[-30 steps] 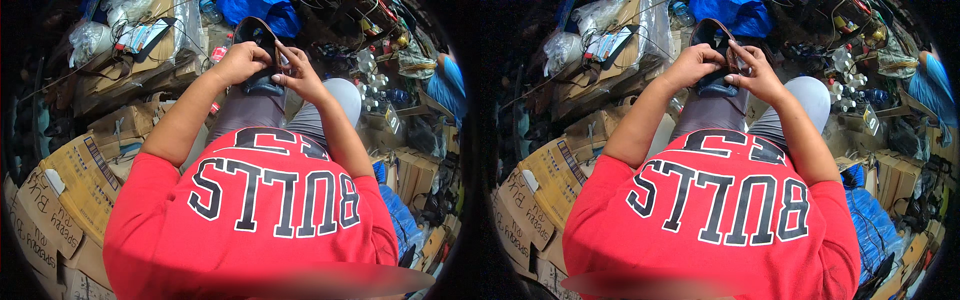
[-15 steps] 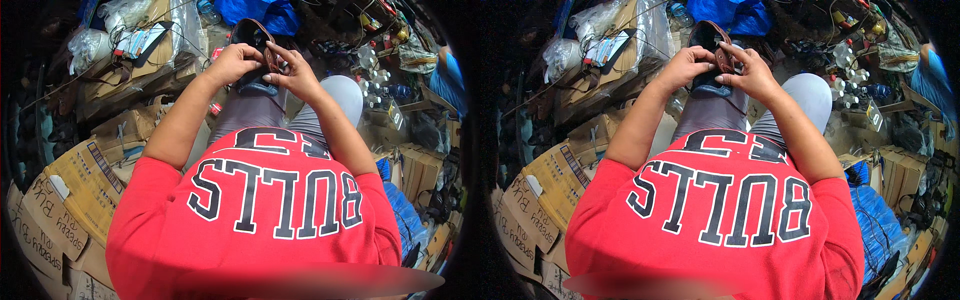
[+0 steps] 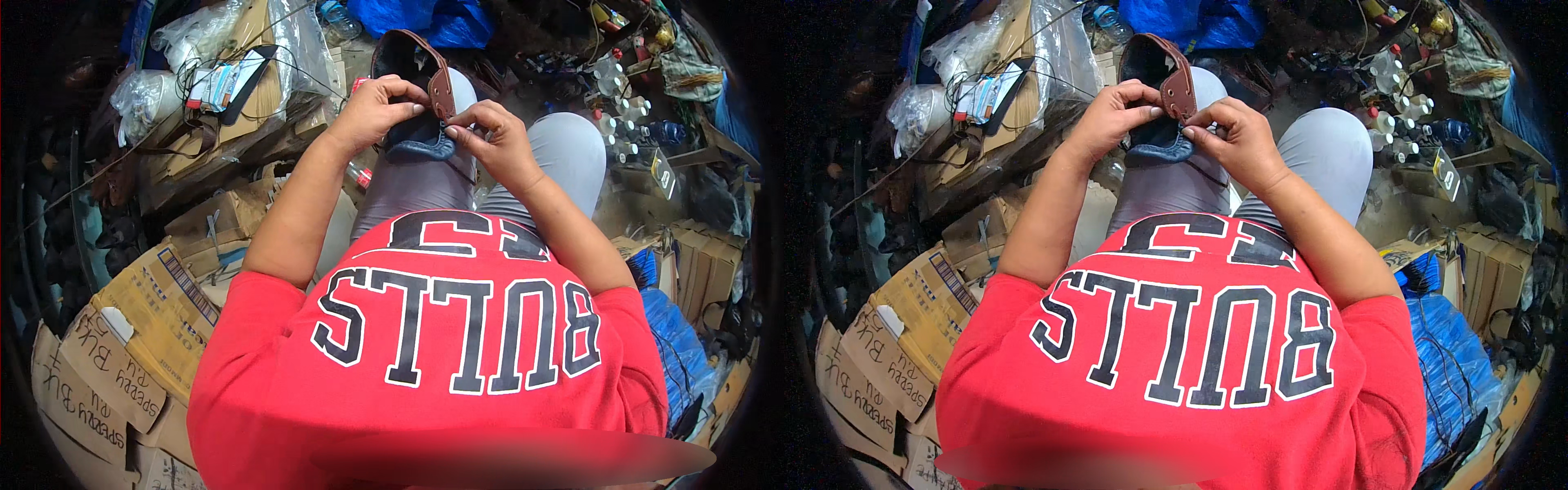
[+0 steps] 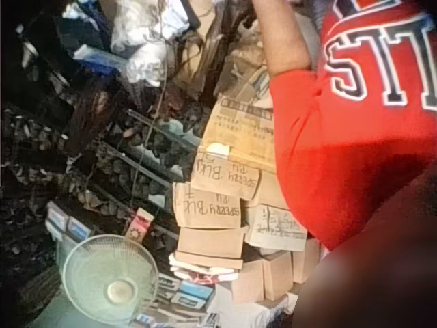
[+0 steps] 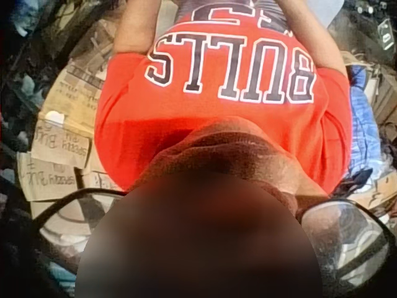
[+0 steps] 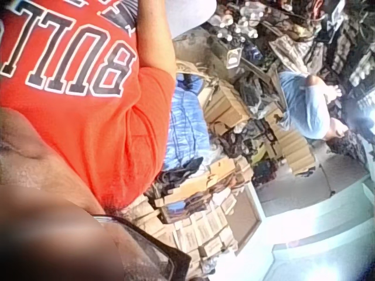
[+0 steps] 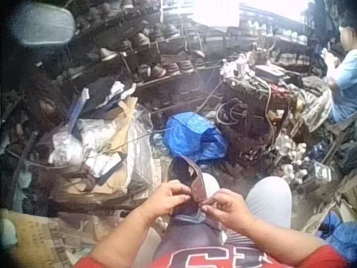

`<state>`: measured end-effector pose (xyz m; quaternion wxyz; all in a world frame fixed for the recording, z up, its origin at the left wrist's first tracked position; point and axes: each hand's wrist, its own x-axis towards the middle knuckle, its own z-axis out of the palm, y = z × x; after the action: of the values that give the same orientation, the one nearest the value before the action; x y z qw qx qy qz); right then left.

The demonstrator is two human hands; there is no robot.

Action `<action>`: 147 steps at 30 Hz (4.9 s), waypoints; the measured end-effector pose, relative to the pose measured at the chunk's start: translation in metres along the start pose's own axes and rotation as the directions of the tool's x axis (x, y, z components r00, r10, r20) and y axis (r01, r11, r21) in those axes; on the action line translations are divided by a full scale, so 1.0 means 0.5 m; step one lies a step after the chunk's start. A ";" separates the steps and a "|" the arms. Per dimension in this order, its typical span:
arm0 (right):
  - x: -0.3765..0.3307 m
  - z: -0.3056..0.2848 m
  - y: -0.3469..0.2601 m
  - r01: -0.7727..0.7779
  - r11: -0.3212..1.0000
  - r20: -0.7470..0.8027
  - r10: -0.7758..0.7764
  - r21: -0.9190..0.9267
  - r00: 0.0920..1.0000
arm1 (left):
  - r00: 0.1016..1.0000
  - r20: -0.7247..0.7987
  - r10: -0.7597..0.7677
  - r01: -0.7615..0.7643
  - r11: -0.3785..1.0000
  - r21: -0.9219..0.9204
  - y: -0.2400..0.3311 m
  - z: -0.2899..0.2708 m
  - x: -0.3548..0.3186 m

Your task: Hand-stitching leather components together for a shoe upper.

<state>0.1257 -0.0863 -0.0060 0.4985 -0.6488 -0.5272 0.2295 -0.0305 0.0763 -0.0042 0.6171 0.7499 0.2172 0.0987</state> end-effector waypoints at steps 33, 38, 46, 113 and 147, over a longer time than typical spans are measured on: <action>0.009 0.004 0.027 -0.147 0.949 0.234 0.081 0.279 0.969 | 0.993 0.114 -0.030 0.030 1.000 0.001 0.007 -0.019 0.007; 0.044 -0.002 0.028 -0.094 0.994 0.032 0.092 0.052 0.995 | 0.996 0.078 -0.038 0.040 0.999 -0.024 0.012 0.003 0.011; 0.058 -0.013 0.027 -0.328 0.861 0.115 0.308 0.390 0.945 | 1.000 0.025 0.002 -0.004 0.997 0.078 0.020 0.017 0.005; 0.043 -0.048 0.097 -0.411 0.718 0.304 0.284 0.562 0.910 | 0.985 -0.028 0.168 -0.144 0.911 0.385 0.049 0.021 0.013; 0.043 -0.035 0.051 -0.149 0.976 0.204 0.115 0.158 0.972 | 0.979 -0.115 0.170 -0.128 0.945 0.301 0.040 0.054 0.022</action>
<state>0.1588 -0.0725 -0.0170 0.4827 -0.6116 -0.5069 0.3688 -0.0057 0.0545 0.0079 0.4737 0.8382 0.2146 0.1641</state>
